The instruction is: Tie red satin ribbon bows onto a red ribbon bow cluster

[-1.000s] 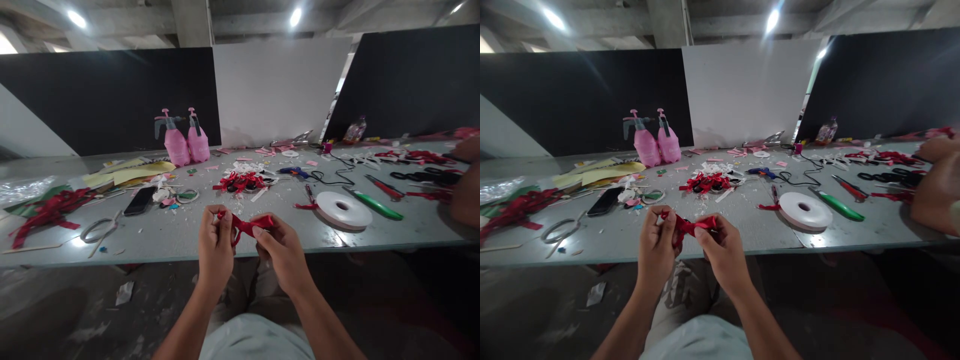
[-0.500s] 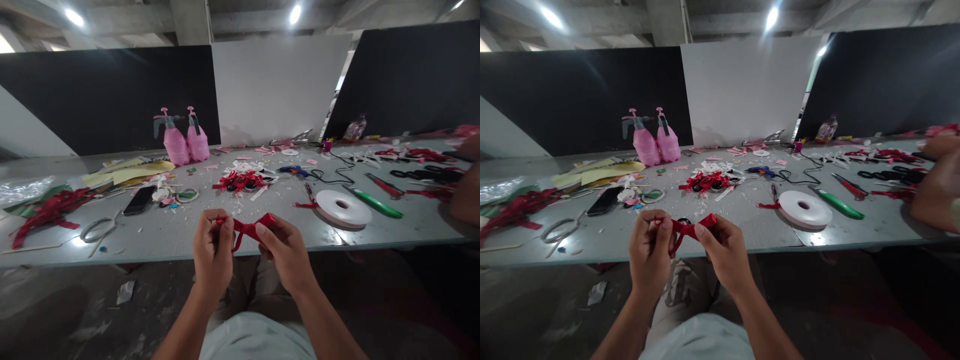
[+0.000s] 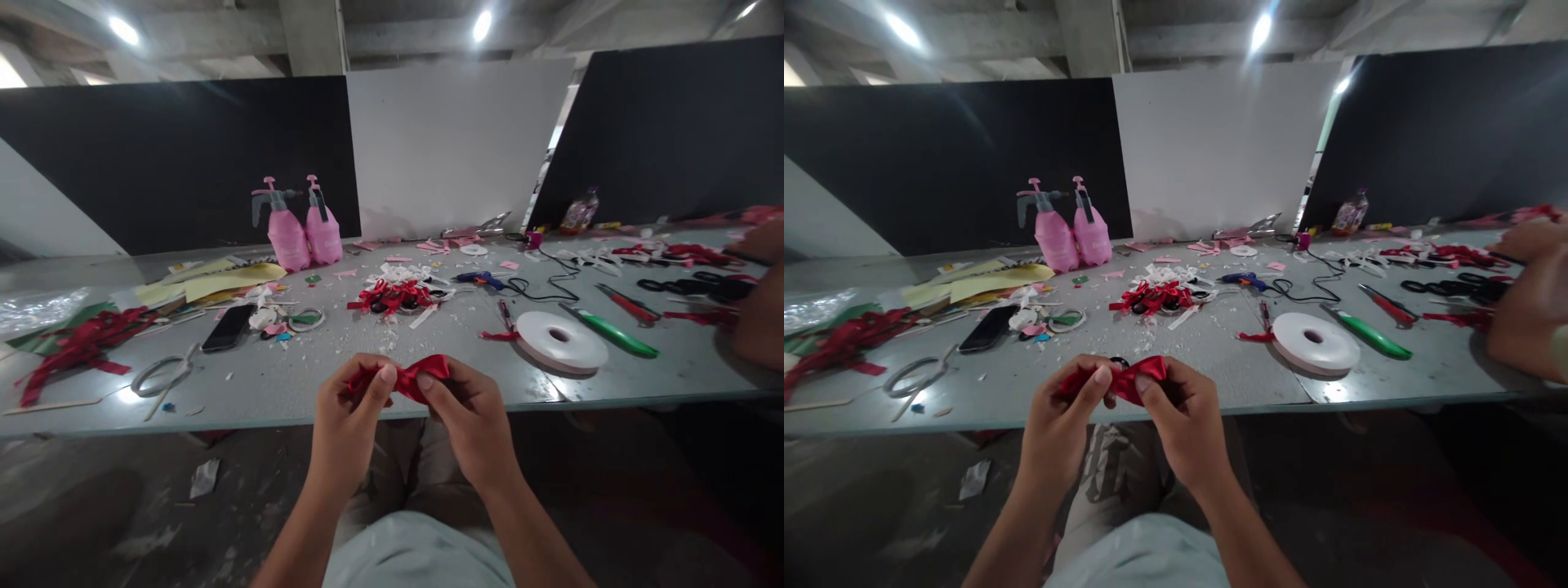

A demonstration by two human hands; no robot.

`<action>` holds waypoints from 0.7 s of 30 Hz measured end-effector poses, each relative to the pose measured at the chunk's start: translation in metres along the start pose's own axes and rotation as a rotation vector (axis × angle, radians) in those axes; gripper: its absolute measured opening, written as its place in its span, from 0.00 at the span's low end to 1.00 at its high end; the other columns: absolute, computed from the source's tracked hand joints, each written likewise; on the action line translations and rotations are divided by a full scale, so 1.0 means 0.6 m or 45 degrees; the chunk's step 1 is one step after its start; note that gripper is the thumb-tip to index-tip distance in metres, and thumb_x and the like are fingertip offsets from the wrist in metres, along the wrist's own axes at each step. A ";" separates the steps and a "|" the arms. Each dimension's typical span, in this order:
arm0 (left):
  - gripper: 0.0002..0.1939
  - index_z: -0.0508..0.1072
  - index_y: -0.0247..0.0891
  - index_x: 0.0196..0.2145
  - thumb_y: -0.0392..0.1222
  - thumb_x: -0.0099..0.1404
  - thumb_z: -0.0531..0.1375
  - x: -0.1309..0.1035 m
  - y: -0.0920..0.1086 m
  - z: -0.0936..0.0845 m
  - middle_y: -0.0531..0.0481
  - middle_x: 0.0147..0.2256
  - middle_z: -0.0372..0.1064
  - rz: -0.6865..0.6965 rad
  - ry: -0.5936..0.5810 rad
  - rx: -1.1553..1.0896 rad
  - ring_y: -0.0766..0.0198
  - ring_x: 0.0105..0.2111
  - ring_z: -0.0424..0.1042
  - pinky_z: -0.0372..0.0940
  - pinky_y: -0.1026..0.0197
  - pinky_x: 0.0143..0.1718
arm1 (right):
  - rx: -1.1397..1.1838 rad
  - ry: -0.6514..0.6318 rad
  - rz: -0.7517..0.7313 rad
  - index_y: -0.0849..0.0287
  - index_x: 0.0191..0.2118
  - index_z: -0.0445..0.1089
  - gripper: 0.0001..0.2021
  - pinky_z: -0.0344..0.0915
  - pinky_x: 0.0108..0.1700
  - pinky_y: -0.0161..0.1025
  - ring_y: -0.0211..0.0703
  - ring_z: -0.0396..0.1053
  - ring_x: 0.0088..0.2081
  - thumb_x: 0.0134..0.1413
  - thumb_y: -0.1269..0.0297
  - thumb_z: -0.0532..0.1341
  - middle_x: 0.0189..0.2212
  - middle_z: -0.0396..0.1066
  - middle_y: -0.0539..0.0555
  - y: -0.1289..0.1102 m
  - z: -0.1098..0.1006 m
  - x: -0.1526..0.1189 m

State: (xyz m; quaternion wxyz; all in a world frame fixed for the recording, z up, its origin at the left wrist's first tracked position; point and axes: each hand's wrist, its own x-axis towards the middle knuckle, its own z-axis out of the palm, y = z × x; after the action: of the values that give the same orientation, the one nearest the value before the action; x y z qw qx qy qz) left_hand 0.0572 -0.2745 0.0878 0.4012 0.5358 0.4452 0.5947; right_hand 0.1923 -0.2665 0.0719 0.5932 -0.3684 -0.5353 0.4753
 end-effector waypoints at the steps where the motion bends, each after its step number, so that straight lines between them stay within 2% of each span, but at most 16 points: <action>1: 0.12 0.74 0.36 0.31 0.49 0.62 0.61 0.001 0.002 0.000 0.52 0.25 0.67 -0.009 -0.003 0.010 0.71 0.24 0.63 0.60 0.69 0.27 | -0.005 0.013 -0.012 0.60 0.27 0.69 0.09 0.55 0.26 0.29 0.31 0.55 0.24 0.56 0.62 0.61 0.22 0.61 0.47 -0.001 -0.001 -0.001; 6: 0.12 0.76 0.36 0.30 0.49 0.59 0.63 0.001 0.008 0.000 0.52 0.24 0.67 -0.047 -0.052 0.050 0.71 0.23 0.62 0.59 0.69 0.25 | 0.000 -0.027 -0.057 0.60 0.31 0.69 0.09 0.59 0.30 0.30 0.33 0.61 0.28 0.56 0.59 0.61 0.26 0.65 0.49 -0.011 -0.007 -0.002; 8: 0.11 0.76 0.36 0.31 0.48 0.58 0.65 0.001 0.005 -0.001 0.52 0.24 0.68 -0.058 -0.060 0.033 0.71 0.23 0.62 0.59 0.69 0.26 | -0.017 -0.056 -0.018 0.60 0.32 0.70 0.10 0.58 0.27 0.30 0.33 0.61 0.25 0.55 0.57 0.62 0.24 0.66 0.48 -0.013 -0.007 -0.001; 11: 0.12 0.75 0.37 0.35 0.49 0.61 0.62 0.003 -0.005 -0.004 0.52 0.26 0.68 -0.060 -0.026 -0.078 0.71 0.24 0.63 0.61 0.68 0.27 | -0.006 -0.015 0.068 0.59 0.31 0.70 0.11 0.54 0.21 0.29 0.30 0.56 0.20 0.55 0.55 0.62 0.19 0.61 0.46 -0.008 -0.005 0.000; 16: 0.12 0.70 0.36 0.30 0.48 0.64 0.59 0.010 -0.020 -0.006 0.54 0.26 0.65 -0.022 0.010 -0.153 0.72 0.24 0.64 0.61 0.69 0.28 | 0.031 0.030 0.113 0.59 0.35 0.73 0.12 0.56 0.21 0.30 0.30 0.58 0.20 0.55 0.55 0.62 0.21 0.66 0.47 0.002 -0.003 0.000; 21: 0.13 0.67 0.37 0.31 0.50 0.64 0.59 0.012 -0.017 0.001 0.58 0.18 0.58 -0.092 0.013 -0.071 0.75 0.17 0.57 0.55 0.72 0.19 | -0.026 0.082 0.107 0.60 0.38 0.74 0.14 0.56 0.21 0.30 0.30 0.58 0.19 0.56 0.54 0.61 0.21 0.66 0.48 0.006 -0.004 0.004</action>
State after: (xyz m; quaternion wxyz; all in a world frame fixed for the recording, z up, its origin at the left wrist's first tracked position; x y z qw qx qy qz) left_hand 0.0571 -0.2646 0.0804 0.4350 0.5051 0.4496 0.5946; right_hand 0.1937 -0.2630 0.0686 0.5858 -0.4115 -0.5049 0.4822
